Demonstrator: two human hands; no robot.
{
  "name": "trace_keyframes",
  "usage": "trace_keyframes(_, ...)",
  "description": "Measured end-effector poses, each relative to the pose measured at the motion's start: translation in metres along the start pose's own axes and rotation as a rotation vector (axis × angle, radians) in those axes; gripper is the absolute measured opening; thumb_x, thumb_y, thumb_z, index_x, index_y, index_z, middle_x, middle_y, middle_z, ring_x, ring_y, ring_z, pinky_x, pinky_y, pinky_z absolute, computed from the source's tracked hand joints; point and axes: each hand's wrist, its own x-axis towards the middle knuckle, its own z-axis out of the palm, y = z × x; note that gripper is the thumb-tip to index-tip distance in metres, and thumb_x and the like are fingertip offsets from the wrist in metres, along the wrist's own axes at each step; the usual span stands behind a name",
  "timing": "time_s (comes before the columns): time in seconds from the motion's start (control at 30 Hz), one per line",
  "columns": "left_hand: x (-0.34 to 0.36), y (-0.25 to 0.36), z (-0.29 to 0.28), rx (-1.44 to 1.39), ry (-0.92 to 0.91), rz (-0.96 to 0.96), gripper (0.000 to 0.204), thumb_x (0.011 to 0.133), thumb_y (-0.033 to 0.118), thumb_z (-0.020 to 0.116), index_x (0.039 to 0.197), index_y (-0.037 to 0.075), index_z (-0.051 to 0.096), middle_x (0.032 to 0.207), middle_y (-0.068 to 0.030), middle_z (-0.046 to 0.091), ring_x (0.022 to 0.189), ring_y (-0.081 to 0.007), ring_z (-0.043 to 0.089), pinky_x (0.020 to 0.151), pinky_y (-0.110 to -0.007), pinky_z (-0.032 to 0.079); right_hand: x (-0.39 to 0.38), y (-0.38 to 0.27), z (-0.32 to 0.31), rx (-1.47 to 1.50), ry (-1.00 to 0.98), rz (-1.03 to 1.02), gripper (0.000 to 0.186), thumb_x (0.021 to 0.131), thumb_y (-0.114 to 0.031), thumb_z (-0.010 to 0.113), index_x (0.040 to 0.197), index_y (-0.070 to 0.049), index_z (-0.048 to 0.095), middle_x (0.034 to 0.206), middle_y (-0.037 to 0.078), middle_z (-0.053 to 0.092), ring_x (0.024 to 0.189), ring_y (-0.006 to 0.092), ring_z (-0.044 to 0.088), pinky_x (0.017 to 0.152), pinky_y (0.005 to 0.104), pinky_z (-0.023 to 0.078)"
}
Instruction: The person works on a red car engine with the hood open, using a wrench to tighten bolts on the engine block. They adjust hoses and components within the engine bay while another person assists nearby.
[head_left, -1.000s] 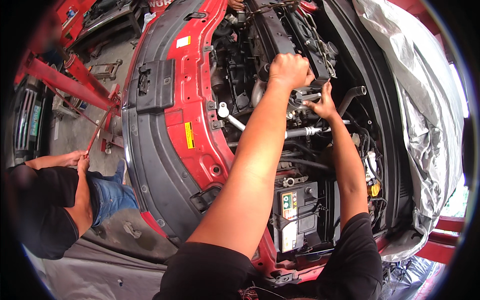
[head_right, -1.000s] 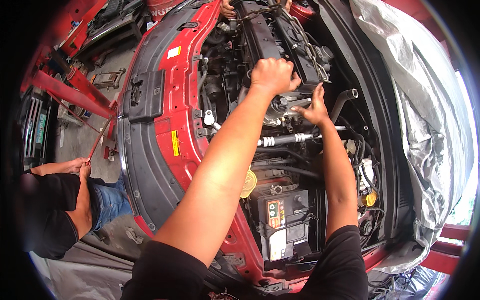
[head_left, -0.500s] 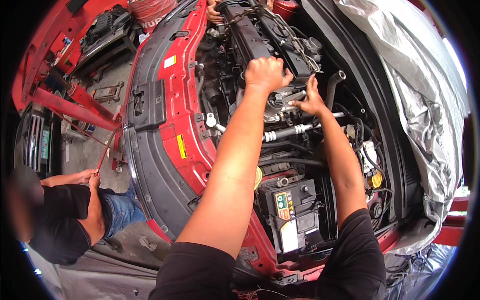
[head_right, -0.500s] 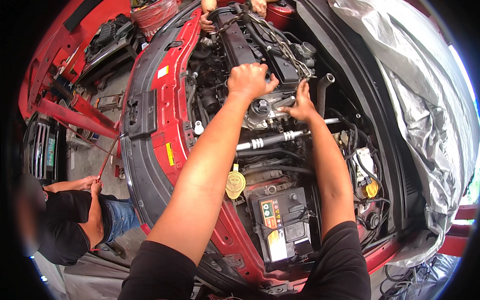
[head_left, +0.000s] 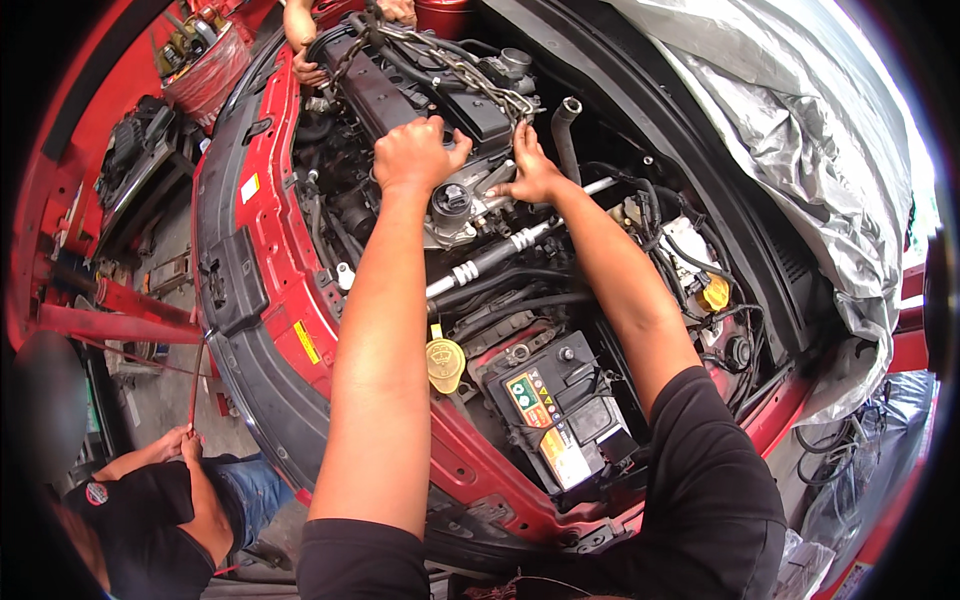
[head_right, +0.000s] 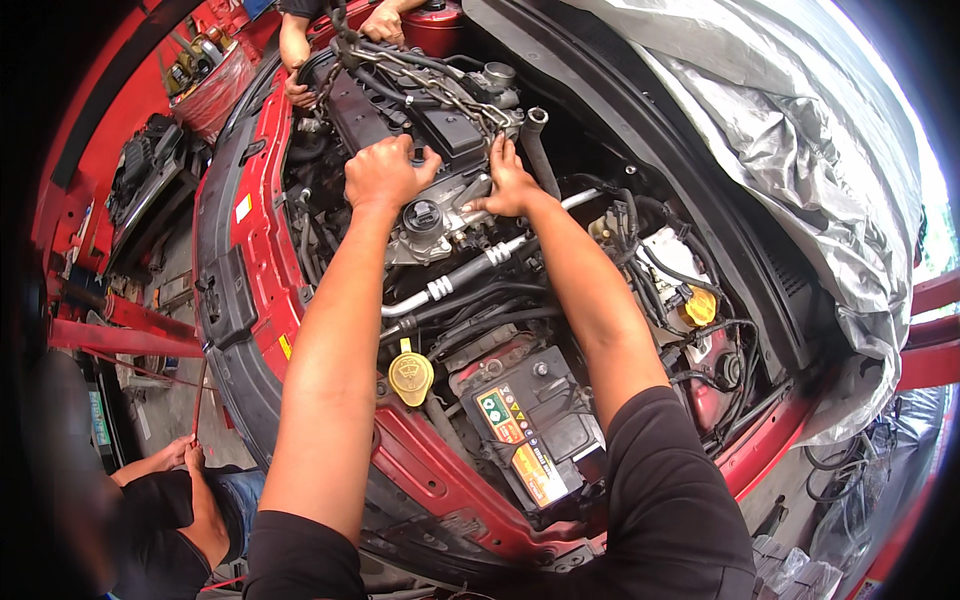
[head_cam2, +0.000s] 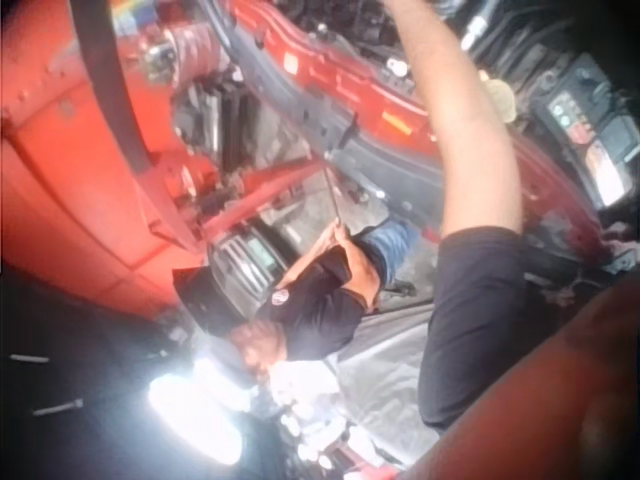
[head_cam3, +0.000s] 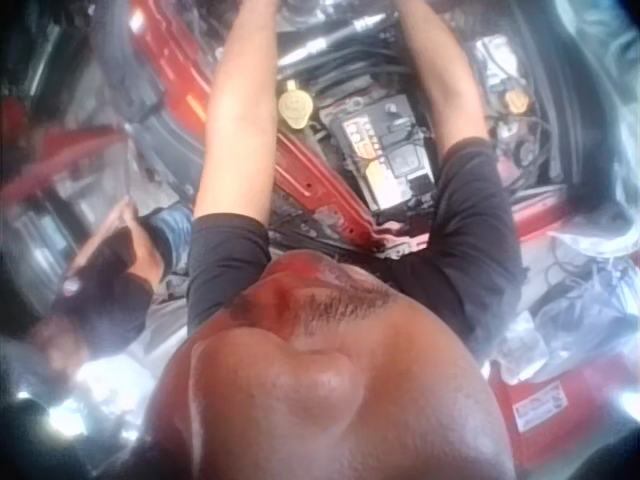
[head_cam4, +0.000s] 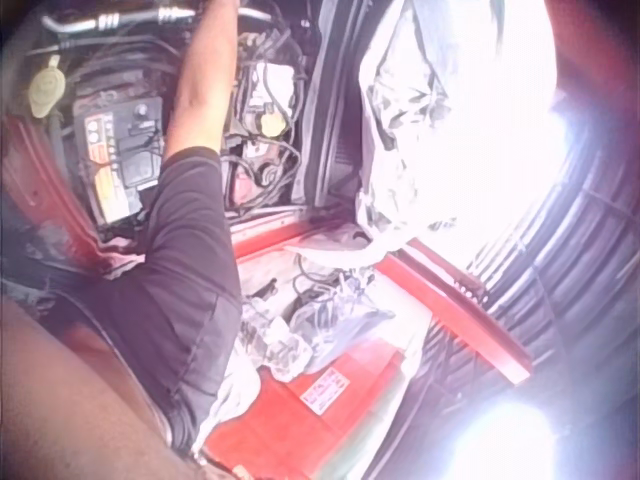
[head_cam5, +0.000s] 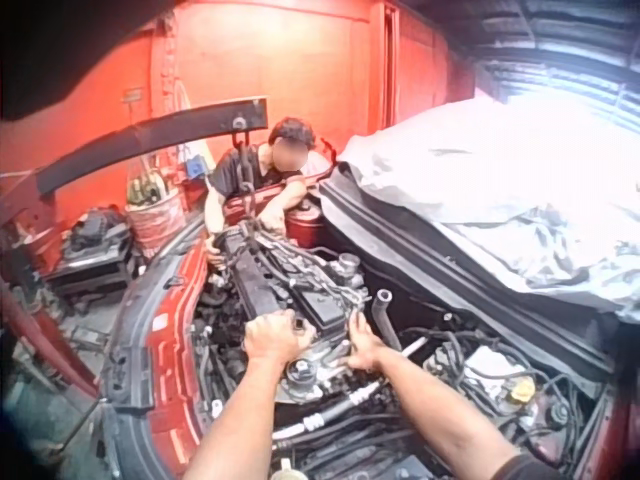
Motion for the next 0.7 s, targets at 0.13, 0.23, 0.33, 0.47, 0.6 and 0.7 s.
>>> trace_keyframes(0.13, 0.0003, 0.0031, -0.0025, 0.037, -0.008, -0.004, 0.040, 0.084, 0.050, 0.066, 0.078, 0.012, 0.074, 0.079, -0.0088, 0.075, 0.074, -0.0325, 0.076, 0.064, -0.047, 0.060, 0.0004, -0.0018, -0.0028, -0.021, -0.005, 0.009, 0.166, 0.060, -0.062, 0.095, 0.161, 0.006, -0.018, 0.170, 0.035, 0.001, 0.156, 0.0505, 0.020, 0.127, 0.0489, 0.028)
trace_keyframes(0.23, 0.0009, 0.0016, -0.0016, 0.026, 0.001, 0.004, 0.040, 0.084, 0.050, 0.066, 0.077, 0.012, 0.074, 0.077, -0.0089, 0.075, 0.071, -0.0330, 0.075, 0.062, -0.047, 0.060, 0.0016, -0.0015, -0.0015, -0.025, -0.009, 0.025, 0.167, 0.059, -0.064, 0.095, 0.161, 0.005, -0.018, 0.169, 0.036, 0.001, 0.155, 0.0509, 0.021, 0.127, 0.0492, 0.028)
trace_keyframes(0.33, 0.0016, 0.0001, 0.0006, 0.019, 0.017, 0.001, 0.040, 0.084, 0.051, 0.065, 0.077, 0.012, 0.074, 0.076, -0.0087, 0.075, 0.071, -0.0328, 0.075, 0.061, -0.047, 0.060, 0.0023, -0.0029, -0.0022, -0.020, -0.010, 0.019, 0.166, 0.060, -0.063, 0.095, 0.161, 0.006, -0.018, 0.168, 0.038, 0.002, 0.155, 0.0519, 0.021, 0.127, 0.0495, 0.028)
trace_keyframes(0.47, -0.0009, 0.0036, -0.0001, 0.062, 0.024, 0.007, 0.040, 0.084, 0.051, 0.065, 0.078, 0.013, 0.075, 0.077, -0.0091, 0.075, 0.070, -0.0336, 0.075, 0.061, -0.047, 0.059, 0.0009, -0.0007, -0.0021, -0.037, -0.017, 0.015, 0.166, 0.061, -0.065, 0.094, 0.160, 0.006, -0.018, 0.168, 0.038, 0.001, 0.155, 0.0522, 0.019, 0.127, 0.0496, 0.027)
trace_keyframes(0.6, 0.0000, -0.0014, 0.0013, 0.045, -0.001, -0.016, 0.042, 0.083, 0.054, 0.065, 0.083, 0.014, 0.077, 0.080, -0.0116, 0.076, 0.075, -0.0356, 0.076, 0.063, -0.048, 0.060, 0.0018, -0.0063, -0.0015, -0.059, -0.024, 0.025, 0.167, 0.060, -0.069, 0.092, 0.160, 0.007, -0.019, 0.168, 0.038, 0.004, 0.155, 0.0521, 0.019, 0.127, 0.0459, 0.027)
trace_keyframes(0.7, 0.0003, 0.0002, 0.0000, 0.075, -0.033, -0.018, 0.044, 0.083, 0.057, 0.063, 0.084, 0.016, 0.078, 0.080, -0.0124, 0.076, 0.075, -0.0365, 0.076, 0.064, -0.048, 0.061, 0.0012, -0.0017, 0.0008, -0.043, 0.007, -0.015, 0.168, 0.059, -0.070, 0.092, 0.159, 0.009, -0.016, 0.166, 0.037, 0.009, 0.154, 0.0518, 0.023, 0.126, 0.0453, 0.030)
